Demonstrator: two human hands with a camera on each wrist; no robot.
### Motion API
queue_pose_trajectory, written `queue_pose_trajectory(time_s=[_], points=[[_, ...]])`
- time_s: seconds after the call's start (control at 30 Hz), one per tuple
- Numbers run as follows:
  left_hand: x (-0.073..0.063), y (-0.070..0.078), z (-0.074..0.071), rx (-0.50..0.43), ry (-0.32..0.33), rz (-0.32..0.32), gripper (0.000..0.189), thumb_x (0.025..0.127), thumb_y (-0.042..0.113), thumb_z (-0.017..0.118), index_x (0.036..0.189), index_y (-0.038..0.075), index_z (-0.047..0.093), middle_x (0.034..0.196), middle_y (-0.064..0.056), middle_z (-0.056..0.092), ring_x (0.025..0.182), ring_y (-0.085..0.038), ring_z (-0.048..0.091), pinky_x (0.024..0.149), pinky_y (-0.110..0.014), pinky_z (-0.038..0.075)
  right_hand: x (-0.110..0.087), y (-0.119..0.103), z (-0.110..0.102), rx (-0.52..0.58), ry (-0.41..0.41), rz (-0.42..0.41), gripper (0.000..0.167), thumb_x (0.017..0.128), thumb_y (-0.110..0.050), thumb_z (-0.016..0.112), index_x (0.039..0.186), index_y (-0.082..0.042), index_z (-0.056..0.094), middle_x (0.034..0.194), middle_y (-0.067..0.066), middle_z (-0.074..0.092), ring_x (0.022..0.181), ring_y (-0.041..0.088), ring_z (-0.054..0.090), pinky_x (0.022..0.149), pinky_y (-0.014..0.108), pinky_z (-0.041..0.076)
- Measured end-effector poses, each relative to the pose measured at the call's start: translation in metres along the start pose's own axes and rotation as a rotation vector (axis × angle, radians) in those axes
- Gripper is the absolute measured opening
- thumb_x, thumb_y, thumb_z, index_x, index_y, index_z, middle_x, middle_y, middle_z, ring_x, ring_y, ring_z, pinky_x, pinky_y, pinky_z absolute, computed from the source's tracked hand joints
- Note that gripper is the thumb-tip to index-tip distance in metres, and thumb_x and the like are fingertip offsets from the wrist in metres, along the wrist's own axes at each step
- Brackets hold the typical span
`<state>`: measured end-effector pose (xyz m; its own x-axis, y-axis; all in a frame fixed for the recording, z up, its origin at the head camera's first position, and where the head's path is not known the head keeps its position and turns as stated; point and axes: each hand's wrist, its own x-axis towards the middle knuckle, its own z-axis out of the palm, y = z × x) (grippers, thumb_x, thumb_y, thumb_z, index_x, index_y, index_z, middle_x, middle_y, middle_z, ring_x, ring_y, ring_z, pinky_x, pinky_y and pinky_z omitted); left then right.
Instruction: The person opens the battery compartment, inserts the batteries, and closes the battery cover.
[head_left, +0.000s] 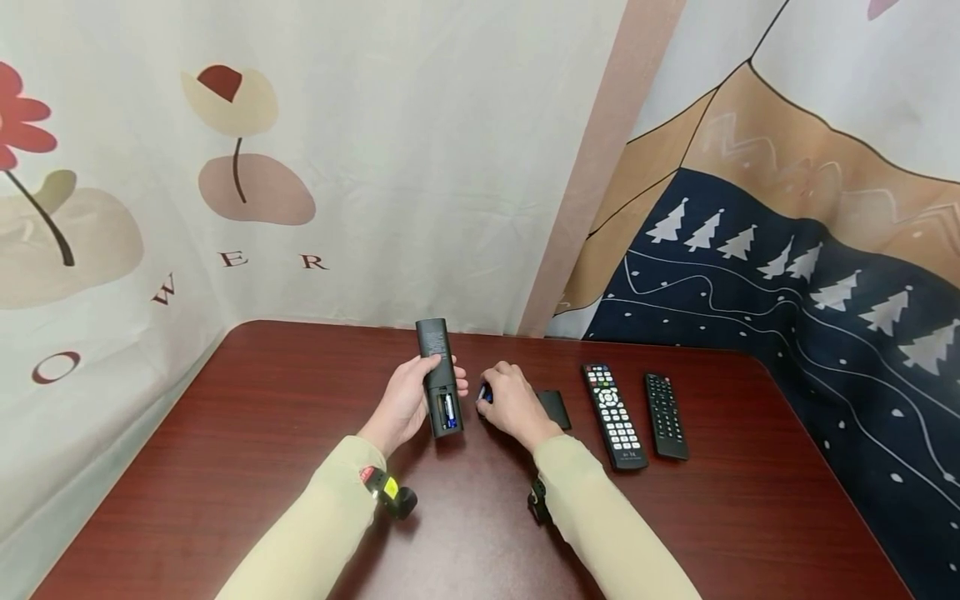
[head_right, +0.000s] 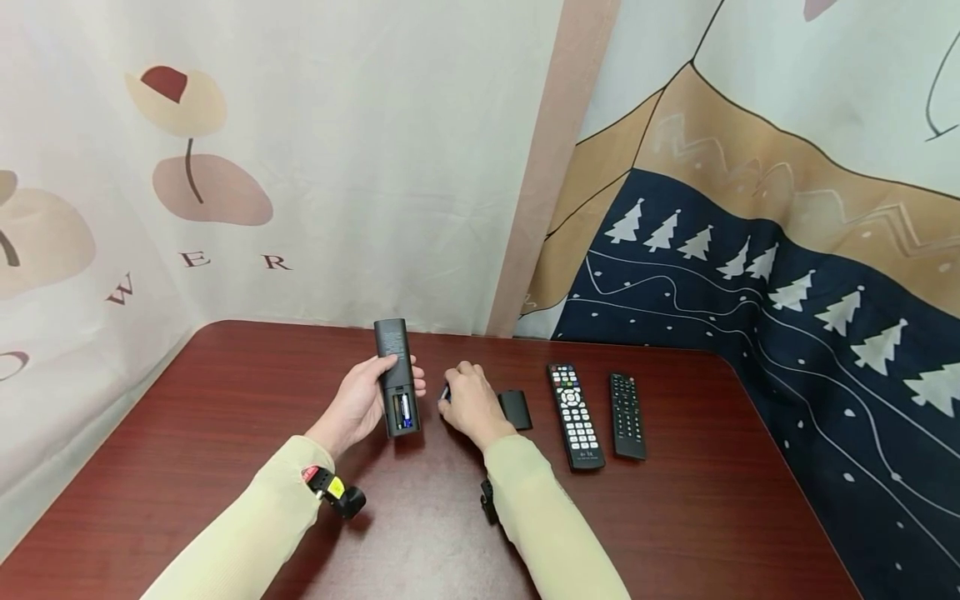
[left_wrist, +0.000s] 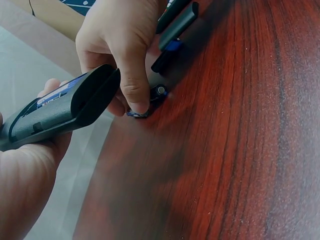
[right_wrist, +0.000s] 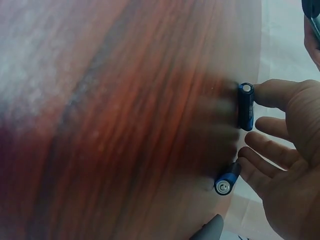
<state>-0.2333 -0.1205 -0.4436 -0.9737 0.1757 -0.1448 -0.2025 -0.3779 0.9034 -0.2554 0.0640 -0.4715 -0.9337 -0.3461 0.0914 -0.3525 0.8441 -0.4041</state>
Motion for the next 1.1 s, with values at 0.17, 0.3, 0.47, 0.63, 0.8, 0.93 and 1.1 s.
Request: queue_pose_trajectory(time_s=[0.17, 0.3, 0.47, 0.63, 0.8, 0.93, 1.1], points=[[-0.0001, 0.0006, 0.0006, -0.002, 0.002, -0.001, 0.040, 0.111, 0.017, 0.038, 0.138, -0.012, 0.043, 0.110, -0.022, 0.068, 0.091, -0.026, 0.073, 0.100, -0.051, 0.055, 0.0003, 0.0001, 0.0003, -0.009, -0.004, -0.001, 0.035, 0.092, -0.017, 0.077, 0.123, -0.004, 0.070, 0.124, 0.013, 0.063, 0.112, 0.028, 0.057, 0.093, 0.041, 0.055], [0.0000, 0.0008, 0.0006, -0.003, 0.004, -0.001, 0.039, 0.111, 0.017, 0.038, 0.137, -0.011, 0.044, 0.112, -0.024, 0.067, 0.092, -0.027, 0.073, 0.100, -0.051, 0.055, 0.0001, 0.0007, 0.0010, -0.024, 0.006, -0.016, 0.032, 0.092, -0.017, 0.077, 0.121, -0.003, 0.071, 0.121, 0.013, 0.064, 0.110, 0.028, 0.057, 0.092, 0.041, 0.055], [-0.0001, 0.0007, 0.0006, -0.003, 0.007, -0.007, 0.043, 0.111, 0.018, 0.038, 0.140, -0.014, 0.040, 0.114, -0.026, 0.066, 0.092, -0.027, 0.073, 0.097, -0.048, 0.057, -0.0004, 0.0007, 0.0010, -0.033, 0.028, -0.046, 0.030, 0.090, -0.016, 0.077, 0.116, -0.003, 0.071, 0.117, 0.013, 0.065, 0.108, 0.028, 0.058, 0.091, 0.041, 0.055], [-0.0004, 0.0007, 0.0008, 0.002, 0.005, -0.010, 0.045, 0.111, 0.018, 0.038, 0.142, -0.014, 0.039, 0.114, -0.025, 0.066, 0.091, -0.026, 0.074, 0.099, -0.049, 0.056, -0.0010, 0.0002, 0.0001, -0.030, 0.038, -0.055, 0.028, 0.089, -0.015, 0.078, 0.114, -0.004, 0.072, 0.114, 0.011, 0.065, 0.107, 0.028, 0.058, 0.091, 0.041, 0.054], [-0.0012, 0.0006, 0.0004, 0.007, 0.002, -0.007, 0.045, 0.111, 0.018, 0.037, 0.142, -0.014, 0.039, 0.114, -0.025, 0.066, 0.093, -0.027, 0.073, 0.100, -0.050, 0.055, -0.0021, -0.0008, -0.0010, -0.019, 0.039, -0.044, 0.030, 0.090, -0.015, 0.077, 0.116, -0.003, 0.071, 0.115, 0.012, 0.065, 0.107, 0.027, 0.058, 0.092, 0.041, 0.055], [-0.0015, 0.0007, 0.0005, 0.007, 0.004, -0.006, 0.043, 0.111, 0.019, 0.037, 0.140, -0.014, 0.040, 0.114, -0.025, 0.066, 0.094, -0.028, 0.073, 0.099, -0.050, 0.056, -0.0036, -0.0028, -0.0023, -0.017, 0.046, -0.037, 0.031, 0.091, -0.016, 0.077, 0.119, -0.004, 0.071, 0.116, 0.011, 0.065, 0.108, 0.026, 0.057, 0.092, 0.040, 0.055], [-0.0018, 0.0011, 0.0017, 0.006, 0.007, -0.009, 0.044, 0.111, 0.018, 0.037, 0.141, -0.013, 0.040, 0.116, -0.026, 0.065, 0.094, -0.027, 0.073, 0.102, -0.052, 0.053, -0.0059, -0.0061, -0.0049, 0.003, 0.049, -0.042, 0.032, 0.091, -0.015, 0.076, 0.121, -0.004, 0.070, 0.118, 0.012, 0.064, 0.110, 0.027, 0.057, 0.093, 0.041, 0.055]])
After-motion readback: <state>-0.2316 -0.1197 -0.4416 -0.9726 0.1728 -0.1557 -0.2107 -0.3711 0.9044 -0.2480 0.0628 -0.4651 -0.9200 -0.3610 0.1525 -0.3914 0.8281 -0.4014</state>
